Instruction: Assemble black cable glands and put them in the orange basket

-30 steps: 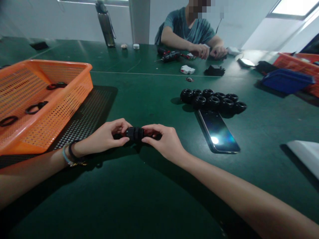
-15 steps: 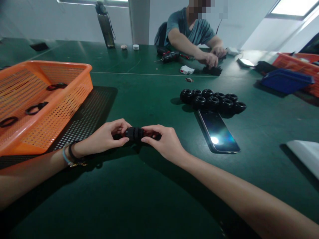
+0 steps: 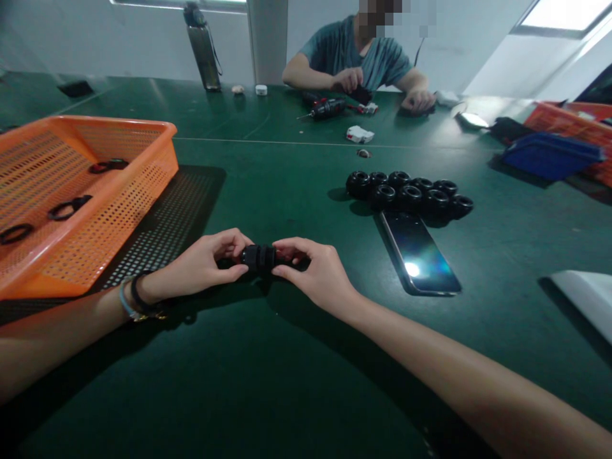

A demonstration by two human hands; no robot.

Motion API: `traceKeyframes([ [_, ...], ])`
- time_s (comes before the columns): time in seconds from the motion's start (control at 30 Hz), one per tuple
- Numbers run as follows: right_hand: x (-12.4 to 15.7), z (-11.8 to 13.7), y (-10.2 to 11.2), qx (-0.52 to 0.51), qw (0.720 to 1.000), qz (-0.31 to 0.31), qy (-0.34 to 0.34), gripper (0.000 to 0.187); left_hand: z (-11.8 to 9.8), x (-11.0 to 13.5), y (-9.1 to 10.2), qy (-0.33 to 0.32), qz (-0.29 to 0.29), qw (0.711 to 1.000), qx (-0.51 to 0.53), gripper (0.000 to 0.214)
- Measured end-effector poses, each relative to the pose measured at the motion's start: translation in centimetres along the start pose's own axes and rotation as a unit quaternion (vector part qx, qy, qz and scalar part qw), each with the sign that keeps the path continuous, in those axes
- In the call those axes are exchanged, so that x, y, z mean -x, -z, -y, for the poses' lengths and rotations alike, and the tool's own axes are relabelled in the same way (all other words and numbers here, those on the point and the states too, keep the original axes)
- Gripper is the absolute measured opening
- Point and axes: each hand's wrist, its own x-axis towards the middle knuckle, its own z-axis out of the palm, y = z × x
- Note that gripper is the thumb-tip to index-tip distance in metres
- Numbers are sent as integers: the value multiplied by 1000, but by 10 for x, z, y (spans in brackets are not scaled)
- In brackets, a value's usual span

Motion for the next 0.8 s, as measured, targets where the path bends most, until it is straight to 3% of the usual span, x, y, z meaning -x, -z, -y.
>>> traceKeyframes([
  [0.8,0,-1,0,-1,1000,7,-2,23,0,0,0,9,-6,1000,-9,17],
])
